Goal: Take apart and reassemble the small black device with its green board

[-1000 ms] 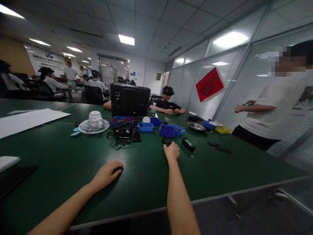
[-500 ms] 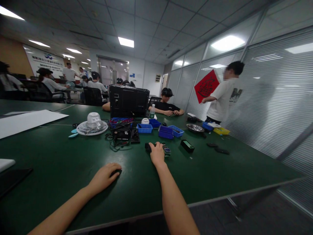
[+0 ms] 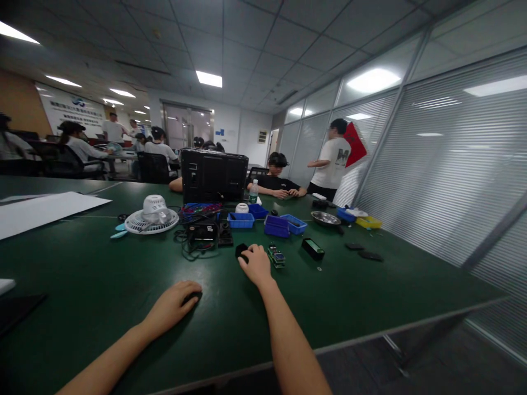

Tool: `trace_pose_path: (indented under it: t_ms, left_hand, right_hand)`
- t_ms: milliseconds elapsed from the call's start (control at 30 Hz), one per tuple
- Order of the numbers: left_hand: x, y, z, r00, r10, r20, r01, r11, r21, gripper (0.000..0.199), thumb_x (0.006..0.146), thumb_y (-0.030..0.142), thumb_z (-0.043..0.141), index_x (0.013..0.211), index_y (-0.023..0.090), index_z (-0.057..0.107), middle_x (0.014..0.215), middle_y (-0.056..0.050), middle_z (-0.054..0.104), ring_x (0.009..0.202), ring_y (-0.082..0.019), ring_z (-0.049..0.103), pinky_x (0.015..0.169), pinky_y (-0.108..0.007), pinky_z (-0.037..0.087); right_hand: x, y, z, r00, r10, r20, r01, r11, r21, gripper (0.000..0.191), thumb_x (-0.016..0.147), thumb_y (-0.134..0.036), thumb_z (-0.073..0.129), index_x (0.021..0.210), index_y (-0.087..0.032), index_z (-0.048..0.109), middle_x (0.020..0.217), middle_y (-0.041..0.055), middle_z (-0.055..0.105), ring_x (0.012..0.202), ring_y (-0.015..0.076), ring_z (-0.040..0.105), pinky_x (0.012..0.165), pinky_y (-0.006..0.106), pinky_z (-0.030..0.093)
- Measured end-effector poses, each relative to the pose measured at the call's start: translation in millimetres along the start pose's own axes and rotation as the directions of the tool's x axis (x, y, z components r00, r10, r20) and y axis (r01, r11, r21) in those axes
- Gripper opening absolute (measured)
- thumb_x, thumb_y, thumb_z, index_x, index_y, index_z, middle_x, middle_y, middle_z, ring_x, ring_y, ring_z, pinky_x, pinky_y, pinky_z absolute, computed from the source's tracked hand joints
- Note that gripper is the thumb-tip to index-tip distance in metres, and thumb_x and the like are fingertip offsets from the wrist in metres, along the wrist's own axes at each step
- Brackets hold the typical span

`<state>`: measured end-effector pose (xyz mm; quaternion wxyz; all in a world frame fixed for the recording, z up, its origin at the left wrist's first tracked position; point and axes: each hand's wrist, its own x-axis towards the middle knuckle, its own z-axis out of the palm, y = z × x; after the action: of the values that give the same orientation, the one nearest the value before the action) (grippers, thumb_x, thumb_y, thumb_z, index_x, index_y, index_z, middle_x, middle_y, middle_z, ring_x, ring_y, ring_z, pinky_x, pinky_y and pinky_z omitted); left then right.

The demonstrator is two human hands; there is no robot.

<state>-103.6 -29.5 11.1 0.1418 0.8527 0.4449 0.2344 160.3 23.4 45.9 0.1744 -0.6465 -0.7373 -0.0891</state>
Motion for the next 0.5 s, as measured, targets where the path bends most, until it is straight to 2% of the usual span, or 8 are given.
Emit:
trace_pose_path:
  t_ms: [67,133,233,367,433,500]
  left_hand:
    - [-0.2,0.6,-0.3,1.000,-0.001,-0.002,0.001,1.000,0.000,0.024,0.081,0.026,0.044,0.099,0.024,0.060,0.104,-0.003,0.062,0.097,-0.018,0.053,0.090,-0.032,0.038]
    - [-0.3,1.2,-0.7,1.000,0.002,-0.002,-0.002,1.000,0.002,0.024,0.081,0.026,0.044,0.099,0.024,0.060,0.103,-0.003,0.062,0.097,-0.018,0.053,0.089,-0.032,0.039]
    - [-0.2,1.3,-1.2,1.000,0.008,0.002,-0.008,1.000,0.001,0.024,0.081,0.025,0.044,0.099,0.024,0.060,0.104,-0.003,0.062,0.097,-0.018,0.053,0.090,-0.032,0.038]
    - [0.3,0.2,-1.2,1.000,0.007,0.004,-0.007,1.000,-0.001,0.024,0.081,0.026,0.044,0.099,0.023,0.060,0.104,-0.003,0.062,0.098,-0.018,0.053,0.091,-0.033,0.038]
    - [0.3,-0.1,-1.0,1.000,0.007,0.007,-0.007,1.000,-0.001,0.025,0.082,0.025,0.043,0.100,0.023,0.060,0.105,-0.003,0.062,0.098,-0.018,0.052,0.092,-0.034,0.037]
    - [0.2,0.0,-0.9,1.000,0.000,0.012,0.000,1.000,-0.005,0.025,0.081,0.026,0.044,0.100,0.023,0.060,0.106,-0.003,0.061,0.098,-0.018,0.052,0.092,-0.034,0.037]
  right_hand:
    - [2.8,14.0,-4.0,0.971,0.221,-0.093,-0.218,0.975,0.043,0.036,0.088,-0.040,0.035,0.104,-0.024,0.063,0.108,0.0078,0.054,0.100,0.0208,0.045,0.082,0.029,0.038]
    - [4.9,34.4,-7.5,0.898,0.418,-0.137,-0.416,0.908,0.050,0.038,0.088,-0.037,0.032,0.104,-0.023,0.063,0.108,0.0085,0.055,0.100,0.0216,0.046,0.081,0.029,0.039]
    - [6.1,65.6,-8.6,0.798,0.596,-0.090,-0.597,0.802,0.024,0.042,0.087,-0.040,0.031,0.108,-0.018,0.060,0.110,0.0127,0.055,0.102,0.0269,0.048,0.081,0.034,0.040]
    - [7.8,85.8,-2.3,0.704,0.690,0.169,-0.702,0.712,0.016,0.055,0.087,-0.046,0.023,0.108,-0.011,0.059,0.113,0.0193,0.054,0.106,0.0316,0.049,0.082,0.041,0.040]
    - [9.3,86.7,1.2,0.681,0.691,0.242,-0.715,0.698,0.020,0.057,0.086,-0.048,0.023,0.108,-0.010,0.059,0.113,0.0206,0.054,0.108,0.0324,0.049,0.081,0.042,0.041]
    - [10.5,85.4,3.7,0.681,0.683,0.264,-0.712,0.702,0.021,0.058,0.085,-0.051,0.025,0.108,-0.010,0.059,0.112,0.0212,0.055,0.108,0.0326,0.050,0.081,0.042,0.041]
